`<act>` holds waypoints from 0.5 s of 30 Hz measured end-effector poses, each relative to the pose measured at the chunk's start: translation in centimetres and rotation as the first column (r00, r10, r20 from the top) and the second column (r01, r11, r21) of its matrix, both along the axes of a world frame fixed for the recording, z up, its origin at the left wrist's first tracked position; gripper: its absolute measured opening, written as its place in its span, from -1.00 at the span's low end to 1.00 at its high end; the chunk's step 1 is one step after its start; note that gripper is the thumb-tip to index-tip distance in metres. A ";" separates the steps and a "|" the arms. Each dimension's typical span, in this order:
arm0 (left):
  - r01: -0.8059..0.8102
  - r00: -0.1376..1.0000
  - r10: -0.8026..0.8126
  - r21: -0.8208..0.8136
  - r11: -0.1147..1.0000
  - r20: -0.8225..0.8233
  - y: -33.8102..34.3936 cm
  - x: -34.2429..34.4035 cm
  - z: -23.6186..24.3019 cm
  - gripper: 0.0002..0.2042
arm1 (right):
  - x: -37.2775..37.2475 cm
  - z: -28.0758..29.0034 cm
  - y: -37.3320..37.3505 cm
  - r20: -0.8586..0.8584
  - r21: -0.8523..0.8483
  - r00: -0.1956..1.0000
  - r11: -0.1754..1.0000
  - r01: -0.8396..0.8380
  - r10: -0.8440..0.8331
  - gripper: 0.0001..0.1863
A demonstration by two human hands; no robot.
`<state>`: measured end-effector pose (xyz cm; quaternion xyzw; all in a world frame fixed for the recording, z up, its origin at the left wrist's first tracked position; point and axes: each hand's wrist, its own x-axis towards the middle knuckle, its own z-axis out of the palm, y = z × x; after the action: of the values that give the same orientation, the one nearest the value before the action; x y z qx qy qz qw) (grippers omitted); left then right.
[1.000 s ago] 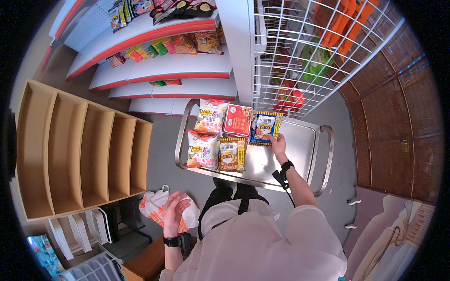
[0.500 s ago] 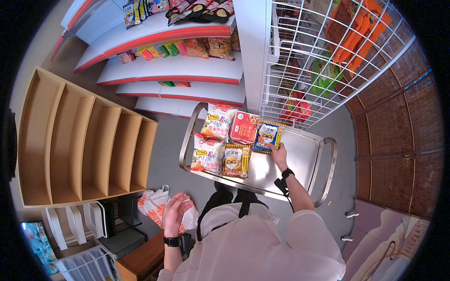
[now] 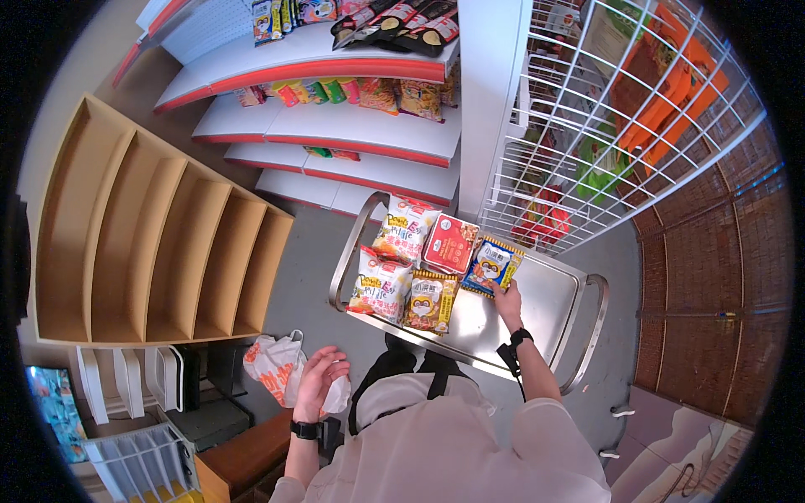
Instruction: Stocking various snack packages from a cart onto retail shelving.
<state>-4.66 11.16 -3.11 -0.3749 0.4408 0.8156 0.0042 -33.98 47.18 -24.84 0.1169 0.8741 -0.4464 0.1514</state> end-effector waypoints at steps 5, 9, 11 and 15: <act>0.014 1.000 -0.014 -0.008 1.000 0.006 0.3 -0.7 0.9 -0.74 | -0.2 -1.0 0.6 -0.078 -0.017 0.996 0.999 -0.033 0.032 -0.47; 0.003 1.000 -0.003 -0.013 1.000 0.015 0.2 -0.9 1.0 -0.74 | -0.3 -2.4 1.4 -0.144 -0.019 0.988 0.998 -0.055 0.052 -0.49; -0.007 1.000 0.007 -0.013 1.000 0.010 0.1 -0.7 0.6 -0.74 | -0.4 -1.2 0.9 -0.069 0.012 0.995 0.997 -0.075 0.076 -0.44; 0.021 1.000 -0.021 0.000 1.000 0.022 -0.1 0.0 -0.2 -0.70 | -0.3 1.7 0.1 0.094 0.099 0.992 0.991 -0.090 0.081 -0.38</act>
<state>-4.66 11.05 -3.31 -0.3790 0.4447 0.8114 0.0176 -34.27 47.33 -23.12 0.1068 0.8925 -0.3881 0.2033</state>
